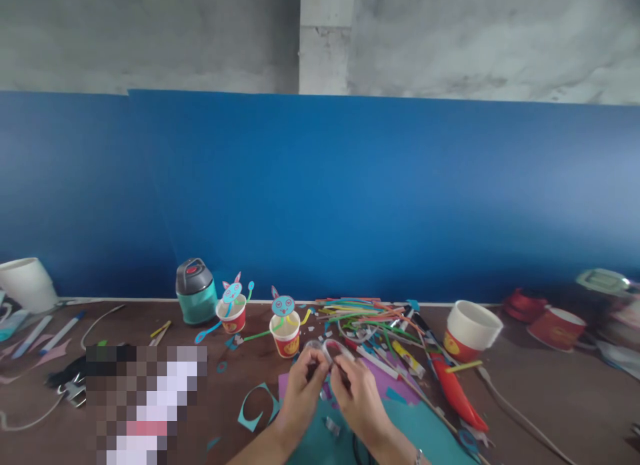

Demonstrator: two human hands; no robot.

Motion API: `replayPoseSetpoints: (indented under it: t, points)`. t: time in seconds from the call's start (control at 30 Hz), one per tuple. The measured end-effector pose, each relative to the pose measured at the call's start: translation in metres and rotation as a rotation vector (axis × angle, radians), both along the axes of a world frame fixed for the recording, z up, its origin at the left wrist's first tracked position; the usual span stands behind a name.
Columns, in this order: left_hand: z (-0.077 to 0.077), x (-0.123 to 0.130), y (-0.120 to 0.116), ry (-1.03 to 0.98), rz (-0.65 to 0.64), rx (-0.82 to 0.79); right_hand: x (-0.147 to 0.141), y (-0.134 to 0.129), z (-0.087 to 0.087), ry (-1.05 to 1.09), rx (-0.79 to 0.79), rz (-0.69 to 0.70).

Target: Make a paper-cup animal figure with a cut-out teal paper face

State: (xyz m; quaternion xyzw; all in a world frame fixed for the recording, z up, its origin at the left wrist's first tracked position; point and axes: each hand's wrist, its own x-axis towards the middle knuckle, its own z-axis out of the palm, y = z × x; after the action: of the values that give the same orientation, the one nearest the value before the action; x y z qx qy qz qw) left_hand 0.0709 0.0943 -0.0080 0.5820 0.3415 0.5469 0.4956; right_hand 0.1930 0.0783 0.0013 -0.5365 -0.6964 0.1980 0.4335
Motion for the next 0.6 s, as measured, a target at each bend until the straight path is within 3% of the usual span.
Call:
replayPoseSetpoints:
  t: [0.1,0.23,0.37,0.43,0.5,0.6]
  points:
    - [-0.002,0.002,0.001,-0.139,-0.042,-0.159,0.001,-0.002,-0.002,-0.21,0.131,-0.062]
    - [-0.001,-0.003,0.002,-0.291,-0.025,-0.279,0.008,0.004,-0.01,-0.242,0.054,-0.08]
    - [0.002,-0.008,0.004,-0.319,-0.066,-0.373,0.018,0.009,-0.016,-0.552,0.048,-0.209]
    - [0.002,-0.008,0.004,-0.325,-0.054,-0.424,0.02,0.008,-0.015,-0.609,0.064,-0.279]
    - [0.001,-0.005,0.003,-0.326,-0.012,-0.466,0.018,0.005,-0.013,-0.516,0.104,-0.288]
    - [-0.004,-0.002,0.002,-0.314,0.04,-0.532,0.013,0.005,-0.006,-0.165,0.1,-0.139]
